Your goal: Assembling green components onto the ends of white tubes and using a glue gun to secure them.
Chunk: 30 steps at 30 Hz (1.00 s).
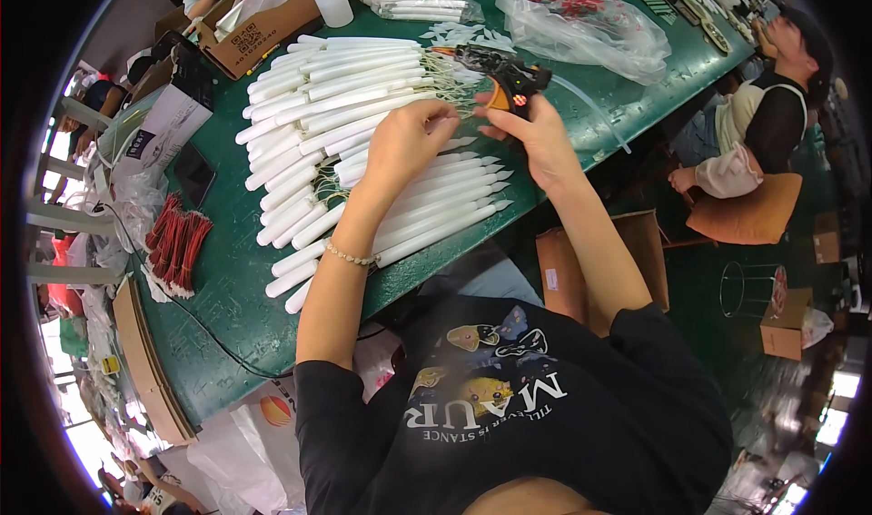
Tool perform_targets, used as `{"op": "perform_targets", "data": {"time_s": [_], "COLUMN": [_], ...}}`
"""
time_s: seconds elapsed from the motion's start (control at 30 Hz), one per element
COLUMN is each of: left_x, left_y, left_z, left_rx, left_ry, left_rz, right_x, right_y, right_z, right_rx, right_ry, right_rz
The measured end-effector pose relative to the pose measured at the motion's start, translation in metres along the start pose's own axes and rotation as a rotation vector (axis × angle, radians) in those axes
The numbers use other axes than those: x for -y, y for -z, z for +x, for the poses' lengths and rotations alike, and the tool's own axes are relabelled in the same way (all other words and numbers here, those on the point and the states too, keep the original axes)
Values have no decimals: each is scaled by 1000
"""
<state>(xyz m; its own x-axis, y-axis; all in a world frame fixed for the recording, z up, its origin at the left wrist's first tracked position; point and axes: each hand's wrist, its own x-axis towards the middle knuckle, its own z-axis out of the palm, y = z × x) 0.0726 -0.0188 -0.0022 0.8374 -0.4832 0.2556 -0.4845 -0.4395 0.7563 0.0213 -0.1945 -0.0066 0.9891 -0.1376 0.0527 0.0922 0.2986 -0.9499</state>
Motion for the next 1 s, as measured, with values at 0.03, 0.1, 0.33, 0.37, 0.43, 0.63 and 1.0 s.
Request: {"op": "perform_targets", "data": {"time_s": [0.03,0.1,0.33,0.37,0.43,0.63,1.0], "left_x": [2,4,9,9,7,9,5], "left_y": [1,2,-1,0,1,0,2], "left_z": [-1,1,0,0,-1,-2,-3], "left_rx": [-26,-64,-131,-136,-131,-114,-108], "left_ry": [17,38,67,62,74,80,74], "left_rz": [9,20,45,41,44,60,64], "right_x": [3,13,8,9,12,9,-2], "right_y": [1,7,28,30,26,14,13], "right_z": [-4,-15,-39,-42,-46,-47,-42], "right_rx": [9,-19,-112,-85,-90,-130,-114], "right_ry": [-4,19,18,-50,-93,-73,25], "right_rz": [-3,-2,-274,-331,-331,-506,-419]}}
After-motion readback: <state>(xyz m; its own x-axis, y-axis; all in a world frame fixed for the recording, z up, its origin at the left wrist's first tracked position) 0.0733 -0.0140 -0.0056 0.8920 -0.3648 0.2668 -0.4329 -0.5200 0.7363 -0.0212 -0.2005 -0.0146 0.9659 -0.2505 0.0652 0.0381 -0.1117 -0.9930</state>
